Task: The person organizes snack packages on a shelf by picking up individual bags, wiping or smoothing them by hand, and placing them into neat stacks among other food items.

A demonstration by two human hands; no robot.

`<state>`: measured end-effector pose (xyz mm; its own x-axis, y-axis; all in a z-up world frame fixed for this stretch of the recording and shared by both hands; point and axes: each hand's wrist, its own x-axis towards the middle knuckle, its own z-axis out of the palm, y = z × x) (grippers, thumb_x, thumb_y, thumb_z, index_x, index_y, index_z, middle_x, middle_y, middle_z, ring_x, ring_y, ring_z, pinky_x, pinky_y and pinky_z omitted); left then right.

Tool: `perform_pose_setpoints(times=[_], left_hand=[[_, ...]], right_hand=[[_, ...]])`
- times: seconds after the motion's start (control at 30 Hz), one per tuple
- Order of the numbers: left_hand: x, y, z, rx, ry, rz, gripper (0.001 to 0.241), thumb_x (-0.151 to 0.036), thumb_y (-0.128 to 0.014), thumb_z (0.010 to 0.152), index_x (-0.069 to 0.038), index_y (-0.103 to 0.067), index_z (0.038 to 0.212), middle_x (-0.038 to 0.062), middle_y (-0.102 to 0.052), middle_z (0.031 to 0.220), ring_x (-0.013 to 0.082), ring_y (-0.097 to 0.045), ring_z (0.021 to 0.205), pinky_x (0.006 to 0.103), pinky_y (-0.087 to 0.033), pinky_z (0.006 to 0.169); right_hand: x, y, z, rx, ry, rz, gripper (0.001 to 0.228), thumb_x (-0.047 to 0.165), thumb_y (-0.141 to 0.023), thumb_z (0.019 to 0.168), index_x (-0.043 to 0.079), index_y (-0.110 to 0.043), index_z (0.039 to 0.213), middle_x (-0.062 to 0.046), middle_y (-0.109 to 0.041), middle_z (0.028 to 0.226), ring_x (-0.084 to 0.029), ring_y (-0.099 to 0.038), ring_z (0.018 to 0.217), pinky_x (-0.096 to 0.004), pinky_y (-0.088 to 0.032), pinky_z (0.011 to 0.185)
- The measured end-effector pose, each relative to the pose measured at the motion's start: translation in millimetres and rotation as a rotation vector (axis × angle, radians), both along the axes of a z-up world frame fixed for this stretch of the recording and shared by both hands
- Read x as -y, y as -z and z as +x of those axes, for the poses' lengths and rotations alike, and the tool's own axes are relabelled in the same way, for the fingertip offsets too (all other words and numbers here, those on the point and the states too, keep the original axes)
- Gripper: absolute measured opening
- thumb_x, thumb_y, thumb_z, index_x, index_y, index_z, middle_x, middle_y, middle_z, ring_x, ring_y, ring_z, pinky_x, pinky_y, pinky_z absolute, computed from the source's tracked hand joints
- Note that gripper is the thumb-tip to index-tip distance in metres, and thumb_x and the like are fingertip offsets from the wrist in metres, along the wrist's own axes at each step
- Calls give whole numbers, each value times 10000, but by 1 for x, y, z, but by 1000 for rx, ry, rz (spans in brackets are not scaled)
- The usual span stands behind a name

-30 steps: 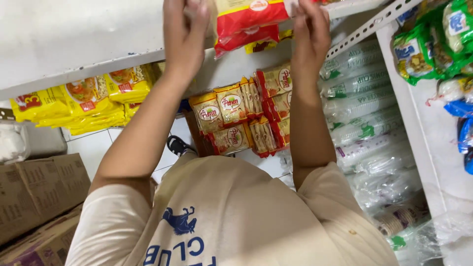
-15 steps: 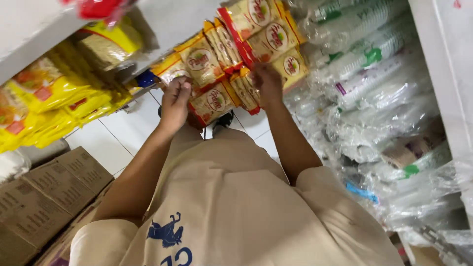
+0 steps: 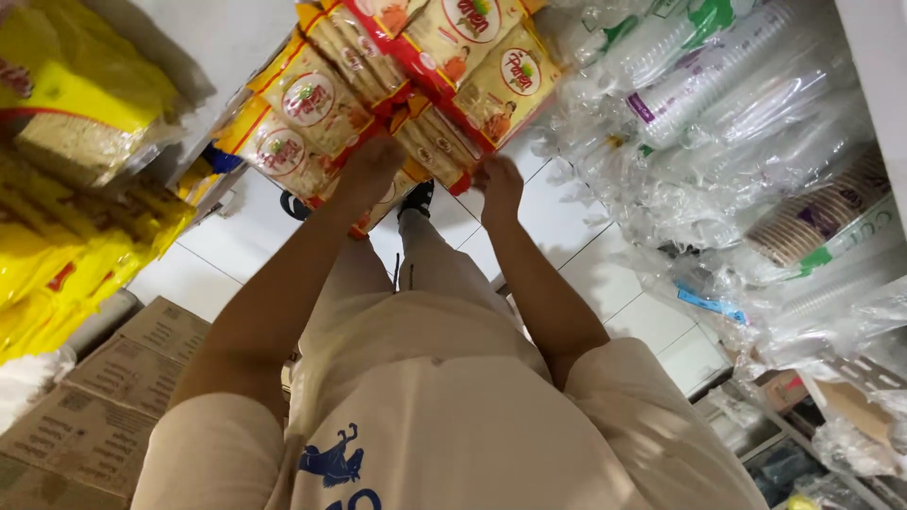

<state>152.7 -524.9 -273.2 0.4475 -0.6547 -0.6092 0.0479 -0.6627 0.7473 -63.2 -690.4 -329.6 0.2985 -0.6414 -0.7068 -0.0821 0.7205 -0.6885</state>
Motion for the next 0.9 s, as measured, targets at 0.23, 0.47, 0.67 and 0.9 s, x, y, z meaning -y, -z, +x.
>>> perform_pose_setpoints(times=[0.23, 0.47, 0.67, 0.9], left_hand=[[121, 53, 34, 526, 2, -252, 532, -297, -770, 924, -76, -577, 1368, 229, -475, 1435, 431, -460, 1323, 519, -420, 1086], [152, 63, 13, 841, -142, -260, 787, -337, -859, 857, -19, -460, 1456, 441, -242, 1457, 579, -317, 1289, 594, -362, 1010], [154, 44, 15, 608, -201, -326, 532, -246, -758, 950, -24, -527, 1375, 210, -545, 1259, 347, -596, 1111, 469, -524, 934], [136, 26, -6, 600, -166, -400, 397, -146, -729, 955, -16, -604, 1309, 126, -628, 1123, 275, -630, 1040, 388, -524, 901]], right_hand=[[69, -2, 96, 229, -23, -48, 511, 99, -601, 931, 42, -530, 1434, -79, -624, 1317, -210, -620, 1138, -367, -516, 1004], [78, -31, 132, 323, -27, 160, 565, 122, -595, 902, 68, -488, 1454, -92, -635, 1264, -258, -633, 1107, -407, -533, 987], [92, -52, 134, 169, -123, 64, 518, 154, -643, 894, 61, -549, 1396, -26, -630, 902, -150, -603, 735, -326, -501, 648], [110, -30, 131, -190, -369, -220, 330, 266, -785, 878, -10, -664, 1012, -66, -660, 702, -132, -580, 475, -285, -415, 406]])
